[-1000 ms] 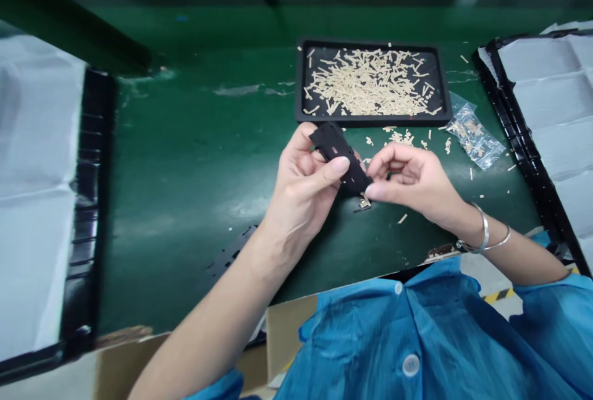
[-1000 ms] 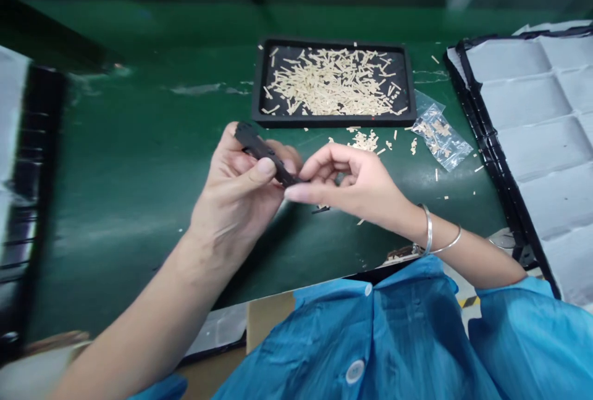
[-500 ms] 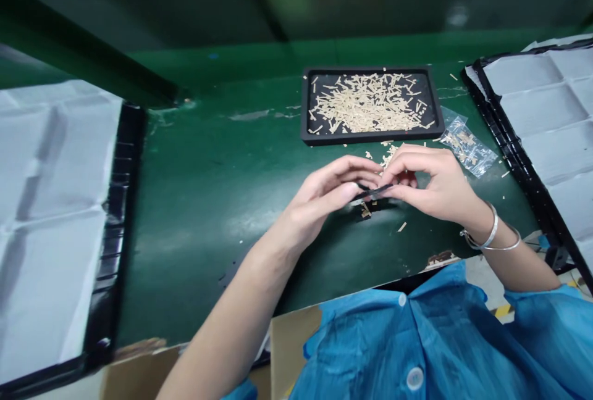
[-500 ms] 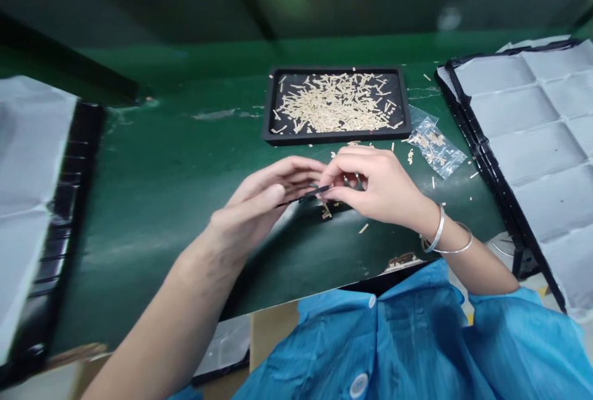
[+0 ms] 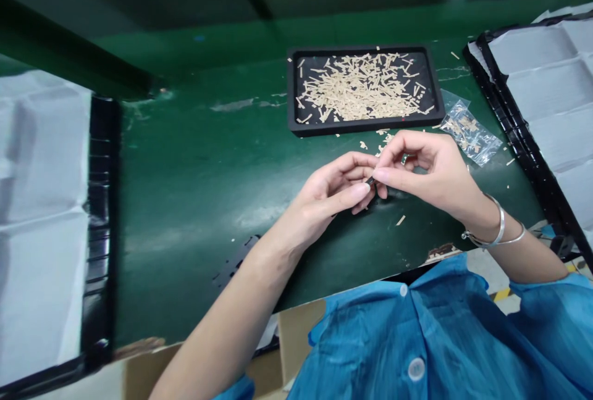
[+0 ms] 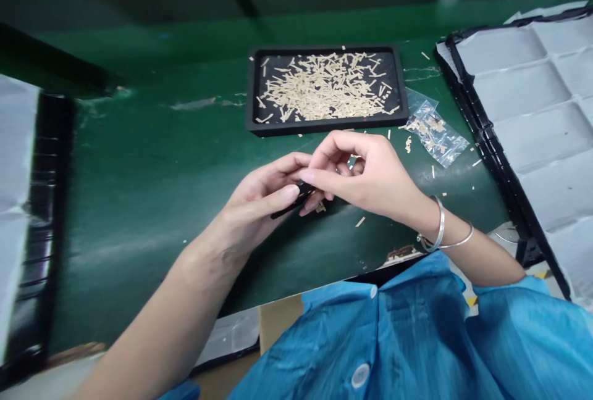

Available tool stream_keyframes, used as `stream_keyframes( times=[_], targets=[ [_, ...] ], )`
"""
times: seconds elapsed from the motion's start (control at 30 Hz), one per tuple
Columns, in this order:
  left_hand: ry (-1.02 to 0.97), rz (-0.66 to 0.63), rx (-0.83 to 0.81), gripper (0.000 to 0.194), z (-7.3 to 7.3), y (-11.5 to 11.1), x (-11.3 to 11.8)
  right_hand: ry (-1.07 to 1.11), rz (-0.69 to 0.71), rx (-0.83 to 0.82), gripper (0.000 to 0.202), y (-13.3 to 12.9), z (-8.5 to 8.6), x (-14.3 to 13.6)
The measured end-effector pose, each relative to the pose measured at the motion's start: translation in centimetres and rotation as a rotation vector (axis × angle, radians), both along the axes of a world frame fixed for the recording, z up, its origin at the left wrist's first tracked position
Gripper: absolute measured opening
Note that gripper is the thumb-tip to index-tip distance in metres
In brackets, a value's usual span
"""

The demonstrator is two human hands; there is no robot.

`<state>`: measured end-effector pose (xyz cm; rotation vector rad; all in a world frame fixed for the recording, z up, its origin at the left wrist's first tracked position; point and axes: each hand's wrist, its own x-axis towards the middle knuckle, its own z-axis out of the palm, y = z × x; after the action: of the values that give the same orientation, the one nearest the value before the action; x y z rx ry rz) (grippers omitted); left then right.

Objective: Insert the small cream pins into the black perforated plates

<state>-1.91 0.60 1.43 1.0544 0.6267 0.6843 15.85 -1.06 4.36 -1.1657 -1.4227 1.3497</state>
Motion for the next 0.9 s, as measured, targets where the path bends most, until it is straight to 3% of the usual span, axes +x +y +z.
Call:
stream_keyframes(
  times=[0.63,0.9],
  targets=[
    [-0.007,0.129,0.158,0.033,-1.1,-0.3,-0.6,-0.044,-0.005,0.007,0.021,0.1,0.3,0.1],
    [0.020,0.152,0.246,0.036,-0.9,-0.4,-0.8,-0.034,0.031,0.004,0.023,0.0,0.5,0.1]
  ],
)
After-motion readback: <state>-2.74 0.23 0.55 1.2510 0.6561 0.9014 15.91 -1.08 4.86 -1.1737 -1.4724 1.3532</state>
